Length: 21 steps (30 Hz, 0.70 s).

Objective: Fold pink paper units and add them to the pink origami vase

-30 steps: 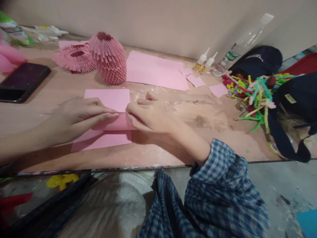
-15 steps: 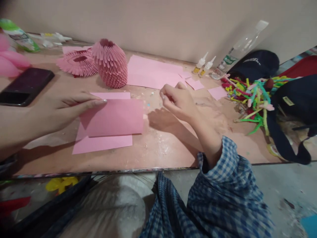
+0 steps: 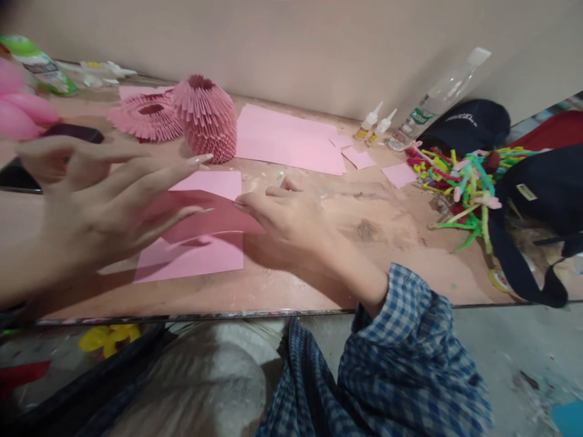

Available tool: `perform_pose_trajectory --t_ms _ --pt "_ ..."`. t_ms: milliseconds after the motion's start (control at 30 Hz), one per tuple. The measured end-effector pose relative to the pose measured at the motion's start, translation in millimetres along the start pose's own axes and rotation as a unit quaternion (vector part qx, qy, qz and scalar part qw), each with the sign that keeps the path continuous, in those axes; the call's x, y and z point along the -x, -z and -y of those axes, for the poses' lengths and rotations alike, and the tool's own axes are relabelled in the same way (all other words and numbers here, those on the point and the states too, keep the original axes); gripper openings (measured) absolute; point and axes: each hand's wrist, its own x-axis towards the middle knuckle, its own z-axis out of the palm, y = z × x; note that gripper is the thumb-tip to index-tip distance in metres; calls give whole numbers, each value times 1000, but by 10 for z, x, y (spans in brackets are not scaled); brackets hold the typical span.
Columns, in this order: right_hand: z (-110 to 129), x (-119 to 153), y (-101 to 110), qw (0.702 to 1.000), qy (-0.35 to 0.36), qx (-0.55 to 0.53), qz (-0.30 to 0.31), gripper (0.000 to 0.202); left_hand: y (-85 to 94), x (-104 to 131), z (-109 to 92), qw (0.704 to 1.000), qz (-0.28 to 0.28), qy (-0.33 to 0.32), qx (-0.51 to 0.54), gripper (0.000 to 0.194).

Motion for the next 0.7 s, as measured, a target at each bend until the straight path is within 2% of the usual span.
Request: perform_pose_trajectory --t_ms 33,100,200,300,467,700 --pt "8 0 4 1000 1 11 -4 33 13 2 0 1000 4 -2 9 65" --pt "34 -2 18 999 8 33 -7 31 22 6 0 999 12 -9 44 54" --pt "98 -7 61 998 22 54 25 29 2 1 -4 996 0 5 85 33" --pt "163 -13 114 997 7 58 47 33 -27 -14 1 995 0 20 102 22" --pt "134 5 125 996 -12 65 58 41 -86 -9 86 988 5 24 150 17" --pt "-51 50 73 999 -47 15 -8 36 -208 -27 305 987 31 73 142 24"
